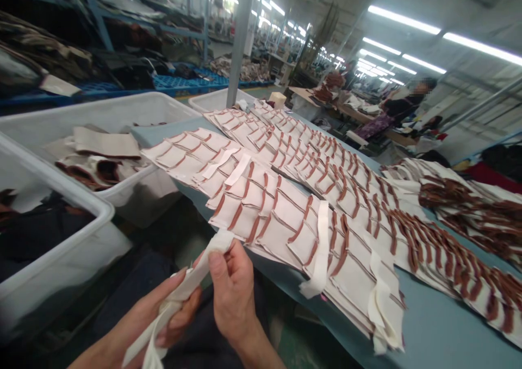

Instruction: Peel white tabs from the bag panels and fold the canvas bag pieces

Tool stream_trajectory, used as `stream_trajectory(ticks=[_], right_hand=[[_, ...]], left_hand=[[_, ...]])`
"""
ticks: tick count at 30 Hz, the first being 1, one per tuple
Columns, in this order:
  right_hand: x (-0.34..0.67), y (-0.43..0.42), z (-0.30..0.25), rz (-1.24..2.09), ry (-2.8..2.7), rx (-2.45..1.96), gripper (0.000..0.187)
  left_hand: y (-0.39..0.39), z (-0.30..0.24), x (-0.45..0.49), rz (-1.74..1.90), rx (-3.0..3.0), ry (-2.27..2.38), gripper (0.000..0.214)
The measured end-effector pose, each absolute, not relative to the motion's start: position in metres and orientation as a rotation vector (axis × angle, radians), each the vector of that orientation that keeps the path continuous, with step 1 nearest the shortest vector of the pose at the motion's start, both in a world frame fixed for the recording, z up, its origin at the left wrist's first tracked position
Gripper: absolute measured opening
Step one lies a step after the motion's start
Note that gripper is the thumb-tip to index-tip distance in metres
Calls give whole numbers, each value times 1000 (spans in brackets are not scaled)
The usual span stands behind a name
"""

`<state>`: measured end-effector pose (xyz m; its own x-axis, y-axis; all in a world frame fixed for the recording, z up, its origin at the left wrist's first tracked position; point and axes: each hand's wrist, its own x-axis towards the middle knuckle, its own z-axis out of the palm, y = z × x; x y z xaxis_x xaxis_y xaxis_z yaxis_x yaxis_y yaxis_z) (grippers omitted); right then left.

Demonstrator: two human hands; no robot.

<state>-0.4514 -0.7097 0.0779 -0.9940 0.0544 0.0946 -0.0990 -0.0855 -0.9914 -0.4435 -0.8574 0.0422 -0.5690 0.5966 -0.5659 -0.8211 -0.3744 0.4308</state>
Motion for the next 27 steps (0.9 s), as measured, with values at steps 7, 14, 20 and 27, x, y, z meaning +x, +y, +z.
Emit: stream_trajectory(ticks=[7,14,20,27], right_hand=[[-433,-715,77,2253,-2165,246,29],[-452,-703,81,2110,-2208,297,27],[-457,-713,78,2151,-2201,229,33],[-471,-717,80,2066,-2140,117,39]], left_hand=[[-861,57,-455,2308,-280,903,52],[-867,58,-462,2341,-220,991,43],[-859,51,-468,2404,-323,1032,41],[-858,42,-460,2338,-286,1081,57]])
